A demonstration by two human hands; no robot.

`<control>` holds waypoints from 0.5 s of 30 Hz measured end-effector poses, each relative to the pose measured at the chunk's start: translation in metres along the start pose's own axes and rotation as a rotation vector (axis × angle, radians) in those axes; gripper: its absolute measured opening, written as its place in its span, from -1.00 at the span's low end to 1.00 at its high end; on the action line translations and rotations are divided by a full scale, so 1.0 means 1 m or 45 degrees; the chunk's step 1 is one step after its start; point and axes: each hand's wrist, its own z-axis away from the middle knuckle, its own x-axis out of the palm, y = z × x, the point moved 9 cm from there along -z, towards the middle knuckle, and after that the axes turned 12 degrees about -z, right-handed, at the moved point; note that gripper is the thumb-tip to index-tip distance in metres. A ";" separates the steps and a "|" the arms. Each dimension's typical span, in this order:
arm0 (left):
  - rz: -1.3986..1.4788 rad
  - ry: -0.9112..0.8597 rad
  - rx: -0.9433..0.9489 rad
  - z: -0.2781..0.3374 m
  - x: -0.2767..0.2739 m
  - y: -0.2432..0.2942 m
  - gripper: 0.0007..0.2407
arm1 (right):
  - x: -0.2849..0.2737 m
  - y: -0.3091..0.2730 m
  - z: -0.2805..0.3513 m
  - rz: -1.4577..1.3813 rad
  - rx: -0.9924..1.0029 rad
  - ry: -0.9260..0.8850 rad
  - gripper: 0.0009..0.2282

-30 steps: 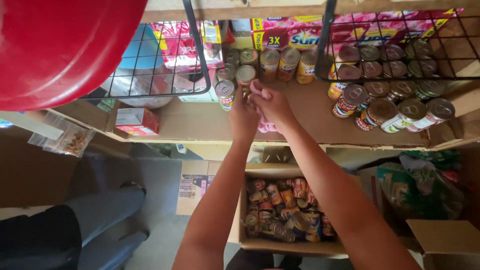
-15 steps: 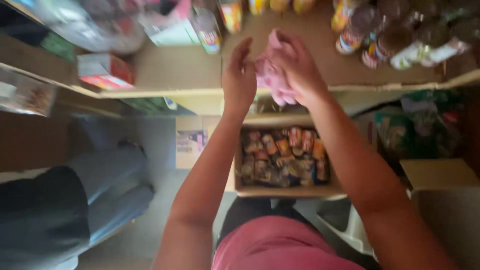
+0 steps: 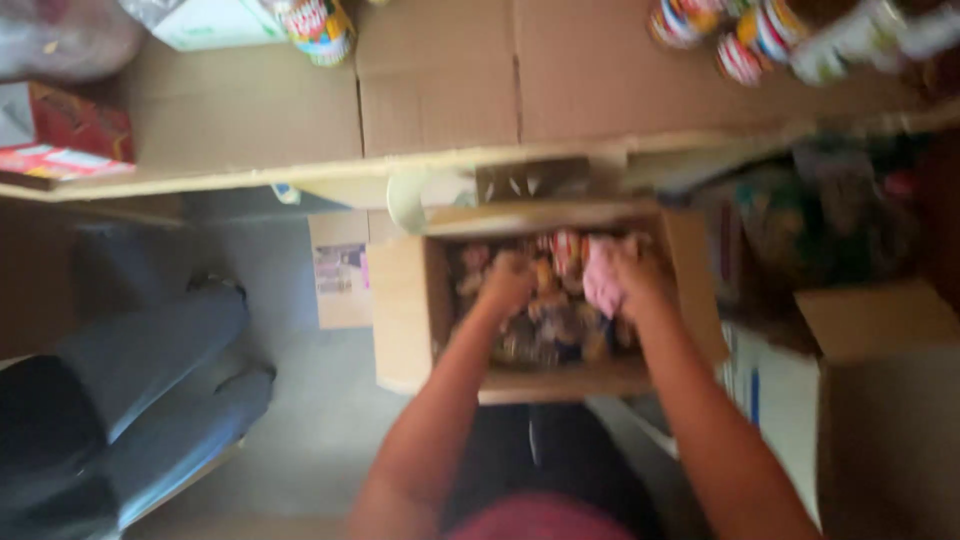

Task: Wiping canned goods with a cloth and placing them onto a shelf in a storage area.

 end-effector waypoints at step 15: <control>-0.921 0.135 -0.308 -0.087 0.066 0.029 -0.51 | -0.041 0.081 -0.038 1.212 -0.356 0.415 -0.63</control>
